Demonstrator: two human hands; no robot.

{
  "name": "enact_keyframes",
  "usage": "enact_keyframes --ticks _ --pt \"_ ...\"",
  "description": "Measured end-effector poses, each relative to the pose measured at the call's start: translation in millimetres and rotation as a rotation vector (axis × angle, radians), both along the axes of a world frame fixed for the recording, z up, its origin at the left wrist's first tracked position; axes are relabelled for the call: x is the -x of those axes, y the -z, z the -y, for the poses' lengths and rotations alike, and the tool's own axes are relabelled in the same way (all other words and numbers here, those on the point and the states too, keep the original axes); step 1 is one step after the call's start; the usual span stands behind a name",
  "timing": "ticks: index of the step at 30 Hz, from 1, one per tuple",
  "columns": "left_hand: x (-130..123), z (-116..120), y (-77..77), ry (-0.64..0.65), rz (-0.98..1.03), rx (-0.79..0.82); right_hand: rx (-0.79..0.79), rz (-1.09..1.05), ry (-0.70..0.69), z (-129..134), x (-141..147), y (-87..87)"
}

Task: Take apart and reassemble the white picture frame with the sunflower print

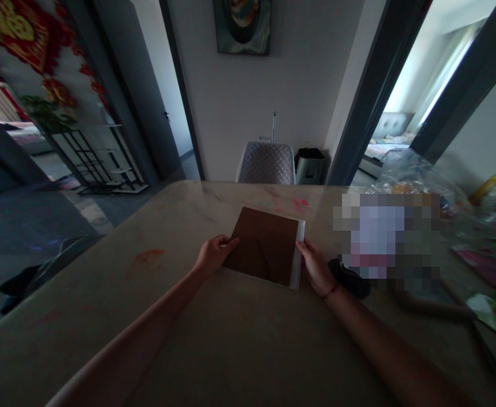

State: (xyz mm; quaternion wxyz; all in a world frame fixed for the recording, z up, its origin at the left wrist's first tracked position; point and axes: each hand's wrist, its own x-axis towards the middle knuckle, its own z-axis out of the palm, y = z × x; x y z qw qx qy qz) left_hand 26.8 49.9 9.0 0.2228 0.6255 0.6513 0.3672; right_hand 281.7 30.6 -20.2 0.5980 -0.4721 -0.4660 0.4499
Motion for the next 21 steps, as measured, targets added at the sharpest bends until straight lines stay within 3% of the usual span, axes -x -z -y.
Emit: enact_keyframes --ticks 5,14,21 --pt "25 -12 -0.2 -0.094 0.078 0.046 0.015 -0.18 0.016 0 -1 -1.2" --pt "45 -19 -1.0 -0.121 0.134 0.108 0.003 -0.129 0.01 -2 -3 0.4" --pt "70 -25 -4.2 -0.17 0.041 0.084 -0.054 -0.048 0.031 -4 -4 4.1"
